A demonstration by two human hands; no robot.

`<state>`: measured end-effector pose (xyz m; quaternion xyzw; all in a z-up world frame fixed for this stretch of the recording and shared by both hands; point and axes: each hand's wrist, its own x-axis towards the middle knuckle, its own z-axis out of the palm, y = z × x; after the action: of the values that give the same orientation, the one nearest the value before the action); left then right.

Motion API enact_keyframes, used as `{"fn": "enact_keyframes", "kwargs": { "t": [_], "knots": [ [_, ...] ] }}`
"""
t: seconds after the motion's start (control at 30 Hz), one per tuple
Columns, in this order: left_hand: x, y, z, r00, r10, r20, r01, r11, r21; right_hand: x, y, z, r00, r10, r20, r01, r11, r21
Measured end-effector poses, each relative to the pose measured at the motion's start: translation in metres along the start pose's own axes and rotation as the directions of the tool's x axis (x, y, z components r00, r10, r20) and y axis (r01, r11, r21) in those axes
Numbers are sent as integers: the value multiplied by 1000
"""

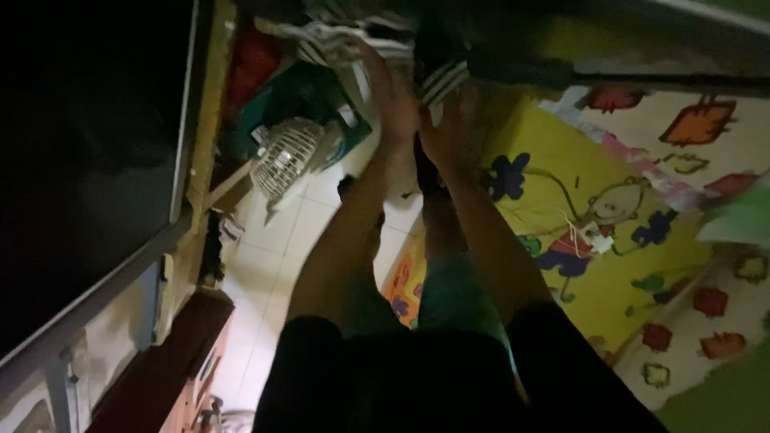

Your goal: The person wipes the back and top surfaces of a television with a cloth, then turns the television around and continues wiping the front screen and the surrounding frame.

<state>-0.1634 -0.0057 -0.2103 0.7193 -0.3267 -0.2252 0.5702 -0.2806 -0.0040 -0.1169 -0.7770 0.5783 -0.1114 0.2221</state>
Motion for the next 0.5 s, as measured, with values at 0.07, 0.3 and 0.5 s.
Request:
{"fn": "enact_keyframes", "kwargs": {
  "t": [0.07, 0.3, 0.5],
  "knots": [
    [-4, 16, -23, 954, -273, 123, 297, 816, -495, -1, -3, -7, 999, -2, 38, 5, 997, -73],
    [27, 166, -72, 998, -56, 20, 41, 400, -916, 6, 1, -42, 1000, -27, -1, 27, 997, 70],
    [21, 263, -88, 984, 160, -82, -180, 882, -436, 18, 11, -60, 992, 122, -17, -101, 891, 442]
  ]
}}
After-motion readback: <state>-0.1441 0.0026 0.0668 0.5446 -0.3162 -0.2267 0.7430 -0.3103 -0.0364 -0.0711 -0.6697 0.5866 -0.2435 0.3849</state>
